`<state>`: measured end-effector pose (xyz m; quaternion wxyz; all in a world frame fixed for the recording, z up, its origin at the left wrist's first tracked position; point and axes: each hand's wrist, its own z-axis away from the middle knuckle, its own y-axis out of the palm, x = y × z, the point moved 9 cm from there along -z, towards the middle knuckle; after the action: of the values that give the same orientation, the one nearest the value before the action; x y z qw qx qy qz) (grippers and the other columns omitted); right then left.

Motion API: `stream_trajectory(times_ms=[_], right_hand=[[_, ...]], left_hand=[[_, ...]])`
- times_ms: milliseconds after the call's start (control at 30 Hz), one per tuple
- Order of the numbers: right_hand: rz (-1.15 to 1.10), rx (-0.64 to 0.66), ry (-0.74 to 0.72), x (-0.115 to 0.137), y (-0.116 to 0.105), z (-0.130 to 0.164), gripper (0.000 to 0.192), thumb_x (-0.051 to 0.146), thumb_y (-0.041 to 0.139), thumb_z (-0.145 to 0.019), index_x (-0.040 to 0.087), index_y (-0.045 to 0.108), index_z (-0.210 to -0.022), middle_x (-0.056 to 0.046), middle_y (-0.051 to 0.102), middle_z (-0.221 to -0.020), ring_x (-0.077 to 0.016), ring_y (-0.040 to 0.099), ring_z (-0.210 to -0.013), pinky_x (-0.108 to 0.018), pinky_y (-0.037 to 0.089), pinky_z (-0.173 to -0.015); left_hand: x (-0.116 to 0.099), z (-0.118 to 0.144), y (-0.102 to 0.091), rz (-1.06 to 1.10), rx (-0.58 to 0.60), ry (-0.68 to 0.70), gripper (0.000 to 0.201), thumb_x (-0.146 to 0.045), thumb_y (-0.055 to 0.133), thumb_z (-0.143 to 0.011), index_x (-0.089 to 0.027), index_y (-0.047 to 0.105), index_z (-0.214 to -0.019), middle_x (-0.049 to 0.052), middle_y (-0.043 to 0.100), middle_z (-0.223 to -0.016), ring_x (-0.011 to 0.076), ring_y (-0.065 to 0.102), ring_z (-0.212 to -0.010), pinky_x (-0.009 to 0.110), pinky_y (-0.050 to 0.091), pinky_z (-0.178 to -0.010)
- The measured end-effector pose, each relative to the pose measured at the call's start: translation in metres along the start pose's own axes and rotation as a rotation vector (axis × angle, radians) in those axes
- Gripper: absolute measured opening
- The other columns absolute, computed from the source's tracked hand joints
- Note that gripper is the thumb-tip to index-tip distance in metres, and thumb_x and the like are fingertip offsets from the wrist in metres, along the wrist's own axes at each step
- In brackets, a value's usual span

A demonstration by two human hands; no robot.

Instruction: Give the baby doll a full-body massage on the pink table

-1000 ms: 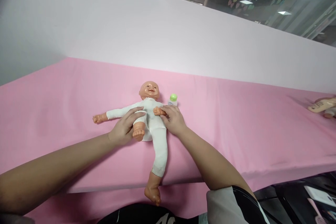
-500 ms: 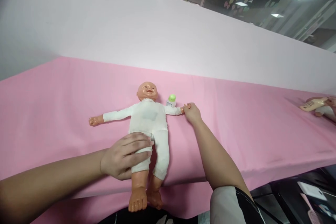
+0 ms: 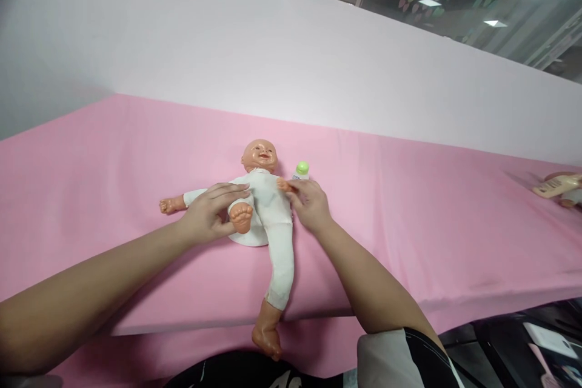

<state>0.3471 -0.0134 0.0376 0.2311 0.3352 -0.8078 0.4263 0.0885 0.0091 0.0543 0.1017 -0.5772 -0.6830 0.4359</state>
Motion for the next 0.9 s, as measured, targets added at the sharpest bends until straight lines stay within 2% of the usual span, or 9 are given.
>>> stream_trajectory(times_ms=[100, 233, 367, 467, 533, 600, 700, 767, 900], right_hand=[[0.082, 0.152, -0.101, 0.01, 0.021, 0.002, 0.029, 0.032, 0.073, -0.098, 0.036, 0.082, -0.126, -0.002, 0.081, -0.135, -0.0314, 0.07, -0.133, -0.058, 0.05, -0.124], [0.054, 0.106, -0.064, 0.004, 0.014, -0.001, 0.031, 0.038, 0.073, -0.1, 0.037, 0.081, -0.129, -0.002, 0.081, -0.135, -0.032, 0.07, -0.132, -0.058, 0.051, -0.123], [-0.103, -0.076, 0.107, -0.018, -0.017, -0.004, 0.043, 0.047, 0.072, -0.1, 0.034, 0.073, -0.141, -0.005, 0.077, -0.14, -0.0286, 0.074, -0.122, -0.048, 0.058, -0.113], [-0.093, -0.196, 0.264, -0.048, -0.042, -0.005, 0.048, 0.05, 0.073, -0.099, 0.031, 0.069, -0.142, -0.007, 0.077, -0.137, -0.0266, 0.075, -0.115, -0.043, 0.061, -0.105], [-0.019, -0.209, 0.393, -0.073, -0.053, -0.005, 0.047, 0.05, 0.076, -0.095, 0.03, 0.07, -0.137, -0.008, 0.079, -0.128, -0.0278, 0.075, -0.113, -0.044, 0.06, -0.104], [0.073, -0.153, 0.526, -0.096, -0.058, -0.005, 0.046, 0.051, 0.08, -0.09, 0.028, 0.072, -0.129, -0.009, 0.08, -0.12, -0.0308, 0.075, -0.112, -0.046, 0.058, -0.104], [0.202, -0.052, 0.652, -0.117, -0.061, -0.002, 0.047, 0.052, 0.084, -0.086, 0.025, 0.073, -0.123, -0.015, 0.08, -0.118, -0.0357, 0.074, -0.112, -0.048, 0.057, -0.102], [0.196, -0.06, 0.654, -0.119, -0.062, -0.002, 0.052, 0.053, 0.085, -0.085, 0.024, 0.071, -0.125, -0.016, 0.079, -0.121, -0.0355, 0.074, -0.112, -0.048, 0.057, -0.102], [-0.114, -0.194, 0.513, -0.103, -0.053, -0.004, 0.066, 0.055, 0.085, -0.085, 0.027, 0.061, -0.139, -0.01, 0.079, -0.121, -0.0267, 0.076, -0.105, -0.042, 0.062, -0.094]], left_hand=[[0.001, 0.0, 0.001, 0.01, -0.012, 0.007, 0.056, -0.04, 0.079, -0.089, -0.024, 0.073, -0.142, 0.014, 0.073, -0.148, 0.0355, 0.07, -0.137, 0.058, 0.056, -0.119], [-0.02, 0.006, -0.006, 0.002, -0.096, 0.177, 0.058, -0.042, 0.081, -0.092, -0.023, 0.069, -0.145, 0.018, 0.071, -0.15, 0.0339, 0.073, -0.133, 0.054, 0.061, -0.113], [-0.052, 0.016, -0.004, 0.024, -0.045, 0.362, 0.063, -0.049, 0.082, -0.09, -0.026, 0.066, -0.147, 0.016, 0.073, -0.147, 0.0346, 0.073, -0.131, 0.055, 0.062, -0.111], [-0.078, 0.026, 0.006, 0.074, 0.059, 0.438, 0.057, -0.051, 0.077, -0.091, -0.029, 0.069, -0.142, 0.014, 0.074, -0.146, 0.0347, 0.073, -0.132, 0.056, 0.06, -0.114], [-0.095, 0.033, 0.015, 0.122, 0.138, 0.493, 0.054, -0.047, 0.076, -0.09, -0.029, 0.07, -0.14, 0.013, 0.075, -0.146, 0.0343, 0.072, -0.134, 0.055, 0.06, -0.116], [-0.106, 0.039, 0.022, 0.158, 0.187, 0.533, 0.051, -0.043, 0.076, -0.089, -0.029, 0.072, -0.138, 0.013, 0.075, -0.146, 0.0343, 0.072, -0.135, 0.054, 0.06, -0.117], [-0.103, 0.036, 0.026, 0.17, 0.191, 0.483, 0.051, -0.044, 0.075, -0.09, -0.029, 0.072, -0.138, 0.014, 0.075, -0.145, 0.0351, 0.072, -0.135, 0.056, 0.06, -0.116], [-0.094, 0.032, 0.021, 0.169, 0.125, 0.443, 0.055, -0.046, 0.076, -0.091, -0.028, 0.069, -0.143, 0.016, 0.074, -0.145, 0.0353, 0.071, -0.135, 0.056, 0.06, -0.115], [-0.075, 0.026, 0.007, 0.121, -0.025, 0.408, 0.066, -0.047, 0.08, -0.092, -0.027, 0.061, -0.152, 0.018, 0.069, -0.15, 0.0359, 0.067, -0.141, 0.055, 0.058, -0.117]])
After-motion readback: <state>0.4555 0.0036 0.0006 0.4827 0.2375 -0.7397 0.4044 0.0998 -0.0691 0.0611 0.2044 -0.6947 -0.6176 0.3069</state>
